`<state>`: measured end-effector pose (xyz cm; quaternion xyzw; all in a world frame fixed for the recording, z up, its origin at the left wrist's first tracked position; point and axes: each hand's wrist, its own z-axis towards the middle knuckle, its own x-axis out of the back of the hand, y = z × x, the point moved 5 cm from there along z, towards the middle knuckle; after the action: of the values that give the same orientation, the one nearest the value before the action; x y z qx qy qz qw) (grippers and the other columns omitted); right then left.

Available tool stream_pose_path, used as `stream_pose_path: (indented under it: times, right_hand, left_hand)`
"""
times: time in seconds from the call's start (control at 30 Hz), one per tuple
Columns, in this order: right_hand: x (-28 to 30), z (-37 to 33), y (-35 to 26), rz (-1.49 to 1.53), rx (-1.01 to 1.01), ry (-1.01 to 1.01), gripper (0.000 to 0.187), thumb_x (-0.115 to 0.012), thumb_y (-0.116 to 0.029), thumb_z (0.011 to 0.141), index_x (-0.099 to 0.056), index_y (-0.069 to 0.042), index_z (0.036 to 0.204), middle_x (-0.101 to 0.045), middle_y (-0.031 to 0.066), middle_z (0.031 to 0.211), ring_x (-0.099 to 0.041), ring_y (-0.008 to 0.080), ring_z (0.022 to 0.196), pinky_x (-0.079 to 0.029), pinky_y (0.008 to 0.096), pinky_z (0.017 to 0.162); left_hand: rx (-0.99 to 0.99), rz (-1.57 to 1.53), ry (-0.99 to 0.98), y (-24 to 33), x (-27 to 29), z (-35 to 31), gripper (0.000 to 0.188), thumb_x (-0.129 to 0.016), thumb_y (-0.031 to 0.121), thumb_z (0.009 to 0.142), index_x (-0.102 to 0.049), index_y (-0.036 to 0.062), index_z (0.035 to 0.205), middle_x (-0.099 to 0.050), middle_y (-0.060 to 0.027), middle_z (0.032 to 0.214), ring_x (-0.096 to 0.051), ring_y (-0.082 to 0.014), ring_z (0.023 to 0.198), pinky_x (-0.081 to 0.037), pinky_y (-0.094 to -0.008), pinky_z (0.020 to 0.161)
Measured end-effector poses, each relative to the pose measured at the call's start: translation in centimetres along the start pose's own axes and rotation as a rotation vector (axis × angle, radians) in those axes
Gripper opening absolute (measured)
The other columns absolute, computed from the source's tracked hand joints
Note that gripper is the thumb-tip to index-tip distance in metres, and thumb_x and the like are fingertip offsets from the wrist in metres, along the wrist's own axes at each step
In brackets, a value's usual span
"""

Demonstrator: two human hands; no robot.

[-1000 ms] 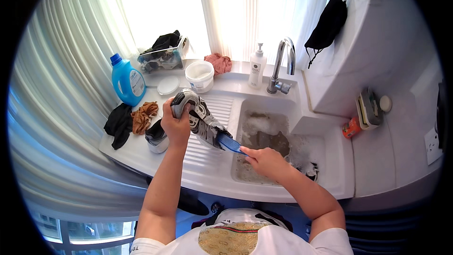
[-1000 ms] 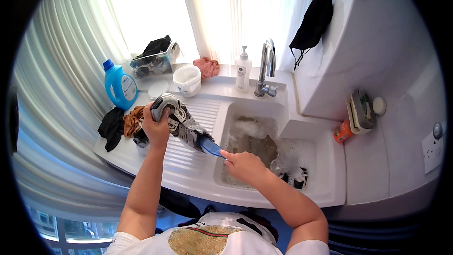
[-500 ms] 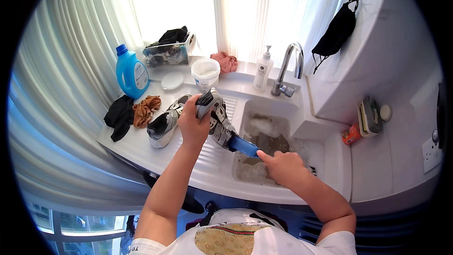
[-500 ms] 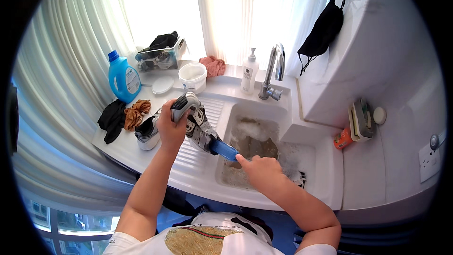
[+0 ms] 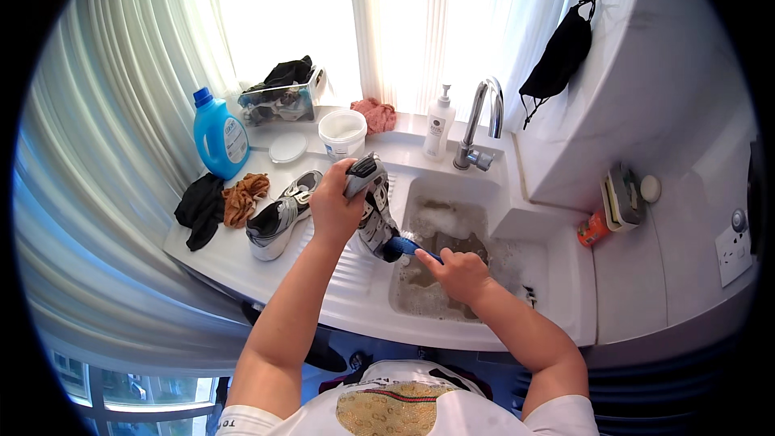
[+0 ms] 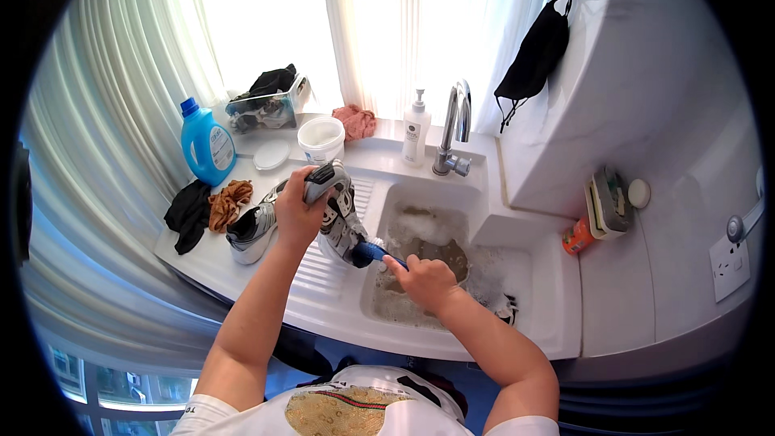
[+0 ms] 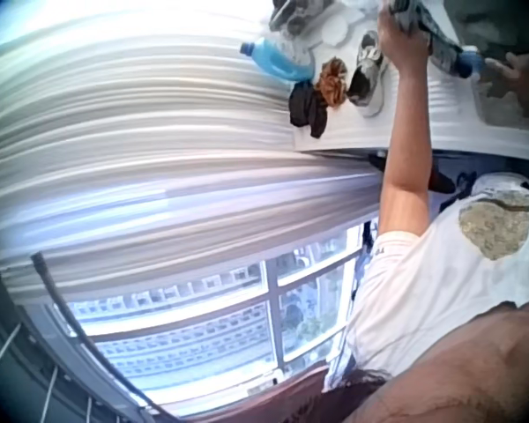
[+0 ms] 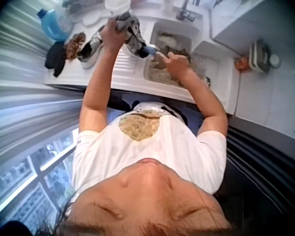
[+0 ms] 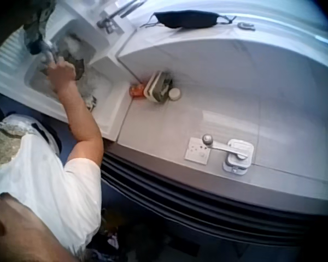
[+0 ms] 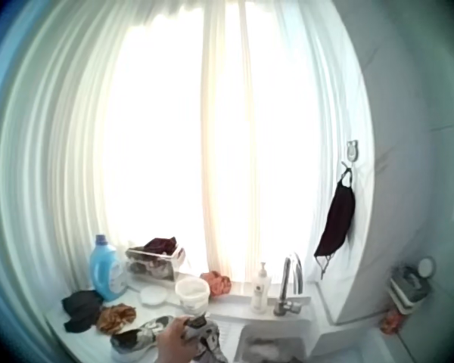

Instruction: The person scrubs sneakers in a sink using a brush and soapy water, turning the shoes over to clean different sides.

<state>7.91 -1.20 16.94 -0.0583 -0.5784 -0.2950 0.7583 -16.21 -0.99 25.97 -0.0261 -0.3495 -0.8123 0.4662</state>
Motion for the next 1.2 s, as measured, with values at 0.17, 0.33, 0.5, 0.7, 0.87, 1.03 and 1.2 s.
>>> stream_pose_path:
  times: [0.17,0.33,0.5,0.7,0.87,1.03,1.2]
  right_hand:
    - [2.2,-1.1,1.6,0.073,-0.014,-0.088,0.051,-0.059,-0.013,0.079,-0.059,-0.025,0.129,-0.05,0.0014,0.068,-0.057,0.0158,0.05,-0.045,0.0291,0.042]
    - [-0.8,1.5,-0.2,-0.008,0.004,-0.078,0.052,-0.06,-0.014,0.079,-0.058,-0.027,0.13,-0.051,0.0016,0.069,-0.057,0.0161,0.05,-0.047,0.0299,0.043]
    - [0.2,-1.7,3.2,0.132,-0.086,-0.129,0.051,-0.061,-0.016,0.081,-0.057,-0.029,0.129,-0.052,0.0029,0.064,-0.058,0.0182,0.052,-0.048,0.0325,0.044]
    - [-0.5,-2.5,1.8,0.561,-0.332,-0.08,0.039,-0.059,-0.025,0.088,-0.058,-0.028,0.127,-0.06,0.0084,0.066,-0.062,0.0277,0.059,-0.051,0.0405,0.051]
    - [-0.6,-3.7,0.2,0.655,-0.384,-0.078,0.039,-0.063,-0.024,0.086,-0.06,-0.025,0.125,-0.06,0.0105,0.064,-0.061,0.0308,0.058,-0.05,0.0414,0.056]
    - [0.3,-4.6,1.1,0.605,-0.45,-0.122,0.036,-0.061,-0.027,0.088,-0.061,-0.025,0.125,-0.061,0.0113,0.065,-0.062,0.0324,0.061,-0.051,0.0439,0.057]
    - [-1.7,-4.7,0.5,0.673,-0.494,0.01,0.039,-0.062,-0.026,0.087,-0.06,-0.025,0.126,-0.061,0.0113,0.065,-0.061,0.0319,0.059,-0.05,0.0435,0.056]
  left_hand:
    - [0.087,-0.07,-0.01,-1.4,0.9,-0.2,0.039,-0.073,0.003,0.073,-0.059,0.0061,0.109,-0.067,-0.0134,0.096,-0.066,-0.0297,0.083,-0.052,-0.0346,0.071]
    - [0.013,-0.026,-0.047,0.1,0.2,-0.6,0.04,-0.074,0.004,0.073,-0.059,0.0066,0.11,-0.067,-0.0127,0.096,-0.067,-0.0279,0.082,-0.052,-0.0341,0.072]
    - [0.074,-0.056,0.005,-1.1,1.0,-0.5,0.039,-0.073,0.004,0.075,-0.057,0.0061,0.111,-0.067,-0.0138,0.095,-0.067,-0.03,0.085,-0.052,-0.0352,0.073]
    - [0.146,0.0,0.104,-2.8,1.5,-0.9,0.037,-0.073,0.01,0.079,-0.055,0.0059,0.111,-0.067,-0.0153,0.094,-0.067,-0.033,0.085,-0.051,-0.0373,0.073]
    - [0.153,0.049,0.113,-2.8,1.8,-1.0,0.037,-0.073,0.011,0.08,-0.054,0.0046,0.111,-0.067,-0.0152,0.093,-0.067,-0.0337,0.084,-0.051,-0.0384,0.072]
    - [0.151,0.02,0.138,-2.8,1.8,-0.8,0.037,-0.073,0.009,0.079,-0.054,0.0047,0.111,-0.067,-0.0157,0.091,-0.067,-0.0331,0.082,-0.051,-0.0378,0.071]
    - [0.145,0.058,0.152,-2.8,2.1,-1.0,0.036,-0.073,0.008,0.08,-0.054,0.0041,0.111,-0.067,-0.0154,0.09,-0.068,-0.0295,0.081,-0.051,-0.0347,0.071]
